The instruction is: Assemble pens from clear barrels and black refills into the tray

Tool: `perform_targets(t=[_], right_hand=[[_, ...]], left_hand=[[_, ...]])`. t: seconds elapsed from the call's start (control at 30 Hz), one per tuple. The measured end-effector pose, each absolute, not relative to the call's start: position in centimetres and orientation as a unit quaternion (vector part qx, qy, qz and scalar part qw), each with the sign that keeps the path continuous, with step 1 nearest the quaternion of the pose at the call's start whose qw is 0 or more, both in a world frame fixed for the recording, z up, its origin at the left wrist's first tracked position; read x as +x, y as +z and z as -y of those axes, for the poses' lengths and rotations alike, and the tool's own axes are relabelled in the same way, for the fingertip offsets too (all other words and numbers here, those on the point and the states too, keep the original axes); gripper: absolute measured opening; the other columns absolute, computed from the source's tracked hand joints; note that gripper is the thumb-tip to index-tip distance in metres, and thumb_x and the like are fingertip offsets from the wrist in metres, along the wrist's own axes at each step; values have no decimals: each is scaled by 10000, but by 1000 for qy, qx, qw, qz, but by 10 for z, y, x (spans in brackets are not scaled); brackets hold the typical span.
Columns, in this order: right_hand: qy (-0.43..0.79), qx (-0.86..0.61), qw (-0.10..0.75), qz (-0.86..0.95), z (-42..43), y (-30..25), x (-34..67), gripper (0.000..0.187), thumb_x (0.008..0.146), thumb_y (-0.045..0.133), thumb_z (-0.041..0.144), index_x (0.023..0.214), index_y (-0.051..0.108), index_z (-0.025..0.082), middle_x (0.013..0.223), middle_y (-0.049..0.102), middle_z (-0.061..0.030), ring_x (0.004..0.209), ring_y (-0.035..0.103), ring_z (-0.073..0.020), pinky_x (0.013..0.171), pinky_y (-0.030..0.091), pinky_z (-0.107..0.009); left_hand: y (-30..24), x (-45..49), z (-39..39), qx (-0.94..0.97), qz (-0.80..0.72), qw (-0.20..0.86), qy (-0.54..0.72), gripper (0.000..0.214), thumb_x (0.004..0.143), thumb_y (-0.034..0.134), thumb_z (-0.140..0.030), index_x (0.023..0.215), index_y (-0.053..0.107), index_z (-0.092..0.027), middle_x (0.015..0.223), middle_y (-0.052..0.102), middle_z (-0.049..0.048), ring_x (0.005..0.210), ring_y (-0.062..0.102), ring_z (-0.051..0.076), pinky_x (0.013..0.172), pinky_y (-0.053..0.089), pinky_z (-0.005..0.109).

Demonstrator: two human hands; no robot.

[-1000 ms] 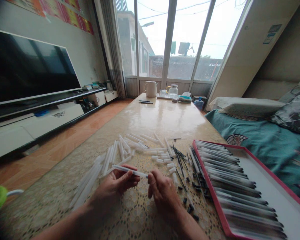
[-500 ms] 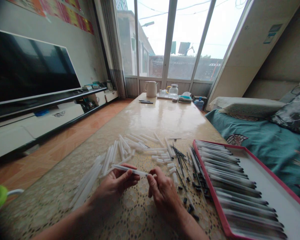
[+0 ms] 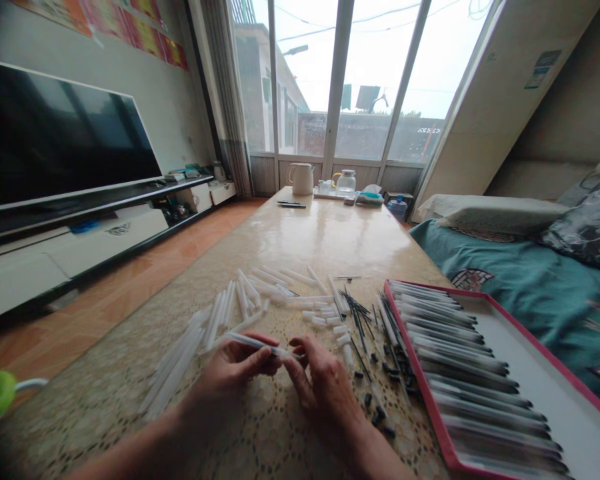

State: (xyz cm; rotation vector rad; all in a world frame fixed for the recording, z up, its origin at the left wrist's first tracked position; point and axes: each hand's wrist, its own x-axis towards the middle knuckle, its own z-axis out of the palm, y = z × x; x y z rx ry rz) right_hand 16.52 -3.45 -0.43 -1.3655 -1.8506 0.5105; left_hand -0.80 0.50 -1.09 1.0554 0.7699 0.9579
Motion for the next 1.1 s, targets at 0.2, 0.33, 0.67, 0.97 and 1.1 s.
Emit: perform_targets(t=[0.2,0.33,0.67,0.97,1.1], right_hand=[[148,-554,402,714,29,-12,171,240,904,357,302,870,565,188,653,598,-10,597,578,-136,567,424,-216],[190,-616,438,626,29,-12,175,256,907,350,371,878,527,188,627,581,0,534,548,-135,504,398,-214],[215,-623,455,599,27,-13,182,233,877,410,397,904,518,192,666,614,-10,549,562,-142,514,410,-216],[169,-640,443,605,28,-9,183,209,861,428,369,849,529,186,638,582,2,532,530,-133,515,382,-220],[167,-636,454,602,30,-7,182,207,853,434,364,841,533,182,632,567,7,526,512,-128,508,375,-215]], left_hand=[[-3,-7,0,578,-415,578,400,346,747,614,-270,1060,532,-147,863,655,79,717,648,186,632,522,319],[26,-11,7,775,-440,380,247,184,759,550,-204,930,600,-161,839,646,77,686,616,182,605,483,305],[27,4,-72,860,-494,32,125,196,783,474,-153,937,592,-129,930,647,154,907,581,266,801,424,364],[10,5,-83,844,-517,7,144,248,774,434,-64,929,607,-149,907,644,118,944,556,235,828,417,344],[11,-2,-80,845,-510,4,158,302,787,407,-49,973,611,-172,957,625,96,994,522,215,846,406,319]])
